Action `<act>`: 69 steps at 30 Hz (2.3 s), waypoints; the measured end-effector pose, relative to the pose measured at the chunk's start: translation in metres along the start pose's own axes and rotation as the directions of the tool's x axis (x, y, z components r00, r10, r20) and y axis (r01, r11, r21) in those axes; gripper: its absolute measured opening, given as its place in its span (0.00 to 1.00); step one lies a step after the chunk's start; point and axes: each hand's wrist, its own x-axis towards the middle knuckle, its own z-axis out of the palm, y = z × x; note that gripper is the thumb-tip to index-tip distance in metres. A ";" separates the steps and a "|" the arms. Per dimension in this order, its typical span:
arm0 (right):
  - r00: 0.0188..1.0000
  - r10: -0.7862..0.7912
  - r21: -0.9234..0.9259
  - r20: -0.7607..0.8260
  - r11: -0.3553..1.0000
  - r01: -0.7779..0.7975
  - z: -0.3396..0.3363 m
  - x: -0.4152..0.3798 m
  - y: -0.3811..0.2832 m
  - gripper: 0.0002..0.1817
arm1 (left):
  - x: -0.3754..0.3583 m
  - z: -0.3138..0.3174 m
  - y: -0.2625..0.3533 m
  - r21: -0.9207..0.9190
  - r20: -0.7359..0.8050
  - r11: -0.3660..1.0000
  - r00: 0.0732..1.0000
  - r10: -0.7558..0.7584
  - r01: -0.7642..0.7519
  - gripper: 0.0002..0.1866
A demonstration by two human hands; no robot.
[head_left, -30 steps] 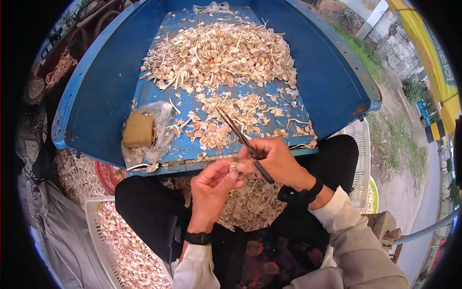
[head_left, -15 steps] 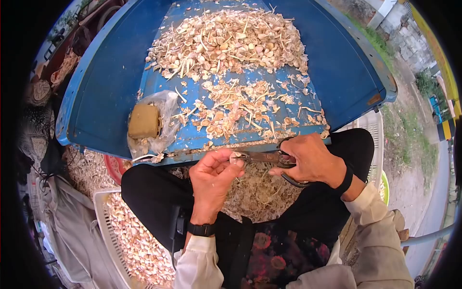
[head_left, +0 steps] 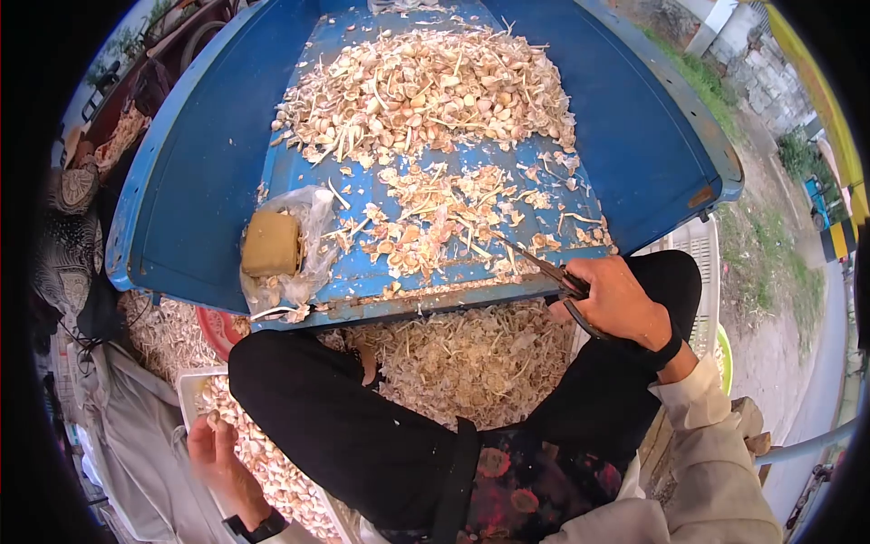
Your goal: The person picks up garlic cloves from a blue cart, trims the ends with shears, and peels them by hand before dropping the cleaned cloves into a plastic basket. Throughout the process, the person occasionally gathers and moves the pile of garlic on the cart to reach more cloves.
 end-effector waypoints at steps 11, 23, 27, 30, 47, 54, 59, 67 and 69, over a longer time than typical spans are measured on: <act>0.830 0.396 0.257 -0.394 0.914 -0.315 0.020 0.033 0.097 0.17 | -0.009 0.079 0.054 0.360 0.265 0.772 0.851 0.453 -0.524 0.19; 0.836 0.308 0.015 -0.453 0.941 -0.339 0.031 0.122 0.088 0.29 | 0.020 0.394 -0.003 0.246 0.845 0.421 0.406 0.349 -0.873 0.31; 0.927 0.301 0.338 -0.224 0.916 -0.216 0.030 0.149 0.058 0.31 | -0.003 0.412 0.001 -0.120 0.866 0.579 0.200 0.459 -0.807 0.27; 0.994 0.099 0.398 -0.054 0.915 -0.070 0.034 0.149 0.038 0.33 | -0.016 0.396 0.024 -0.217 0.926 0.755 0.115 0.360 -0.619 0.21; 0.994 -0.096 0.101 -0.058 0.990 0.102 0.014 -0.012 -0.003 0.15 | 0.004 0.265 0.024 0.163 0.827 0.577 0.429 0.363 -0.800 0.28; 0.918 -0.044 -0.005 -0.395 0.999 0.046 -0.144 -0.051 -0.030 0.16 | -0.037 0.289 0.009 0.026 0.891 0.612 0.297 0.345 -0.790 0.29; 0.839 0.028 -0.339 -0.544 0.907 -0.250 -0.246 0.009 0.058 0.16 | -0.075 0.285 0.015 -0.127 0.904 0.566 0.140 0.404 -0.815 0.30; 0.853 0.159 -0.516 -0.497 0.737 -0.438 -0.252 0.061 0.073 0.12 | -0.058 0.274 0.026 -0.174 0.931 0.818 0.178 0.318 -0.548 0.31; 0.836 0.014 -0.625 -0.549 0.657 -0.422 -0.242 0.054 0.042 0.12 | -0.038 0.275 0.038 -0.137 0.902 0.816 0.269 0.337 -0.561 0.31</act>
